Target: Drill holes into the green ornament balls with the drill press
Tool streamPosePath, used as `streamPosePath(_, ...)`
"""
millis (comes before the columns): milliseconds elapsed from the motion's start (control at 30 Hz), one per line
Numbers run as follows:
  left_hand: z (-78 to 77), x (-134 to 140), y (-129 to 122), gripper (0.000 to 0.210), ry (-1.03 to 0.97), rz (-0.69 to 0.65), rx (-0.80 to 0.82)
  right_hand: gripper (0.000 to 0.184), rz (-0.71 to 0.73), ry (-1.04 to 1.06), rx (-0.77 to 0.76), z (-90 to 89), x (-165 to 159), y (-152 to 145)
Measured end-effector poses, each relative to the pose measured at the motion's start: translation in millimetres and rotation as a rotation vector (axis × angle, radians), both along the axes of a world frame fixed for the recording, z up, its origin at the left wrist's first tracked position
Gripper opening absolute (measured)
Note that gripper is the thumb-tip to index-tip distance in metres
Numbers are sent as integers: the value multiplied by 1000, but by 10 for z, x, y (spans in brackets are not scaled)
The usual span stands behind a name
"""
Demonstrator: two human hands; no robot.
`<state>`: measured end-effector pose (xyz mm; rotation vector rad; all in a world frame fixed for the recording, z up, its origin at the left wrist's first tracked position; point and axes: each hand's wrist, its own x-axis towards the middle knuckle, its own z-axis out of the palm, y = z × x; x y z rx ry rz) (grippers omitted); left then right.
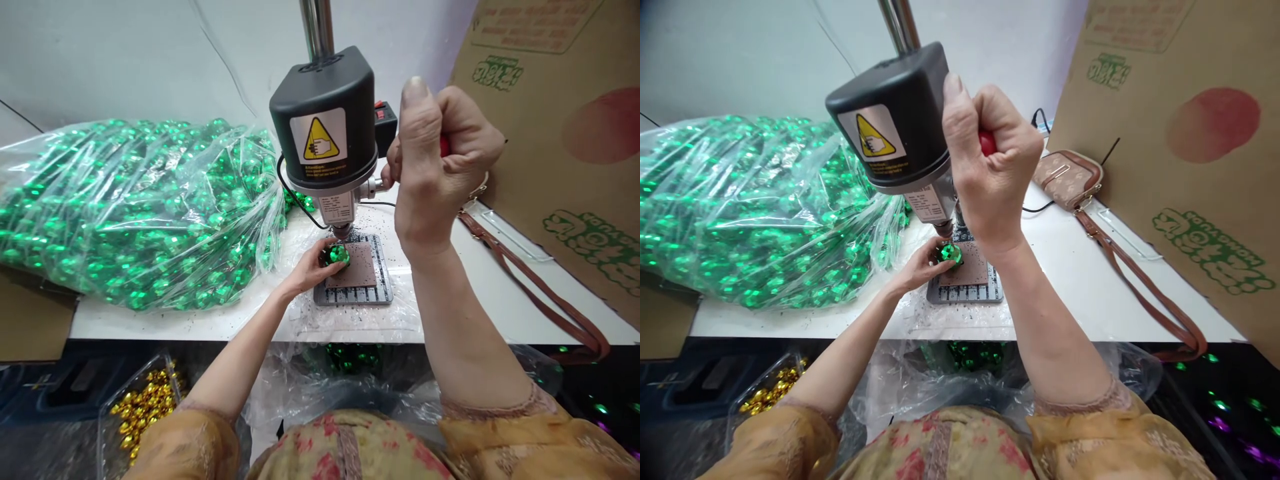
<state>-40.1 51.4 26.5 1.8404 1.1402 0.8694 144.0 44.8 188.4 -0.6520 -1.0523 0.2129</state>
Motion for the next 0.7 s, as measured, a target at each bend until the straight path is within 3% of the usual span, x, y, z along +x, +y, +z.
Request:
streamPosePath(267, -46, 61, 4, 52, 33, 71, -5, 47, 4, 22, 68, 0, -15, 7)
streamPosePath(533, -166, 162, -15, 50, 127, 103, 244, 51, 31, 4, 53, -8, -2, 9)
streamPosePath(700, -288, 244, -99, 54, 76, 139, 228, 49, 82, 44, 91, 9, 9, 47)
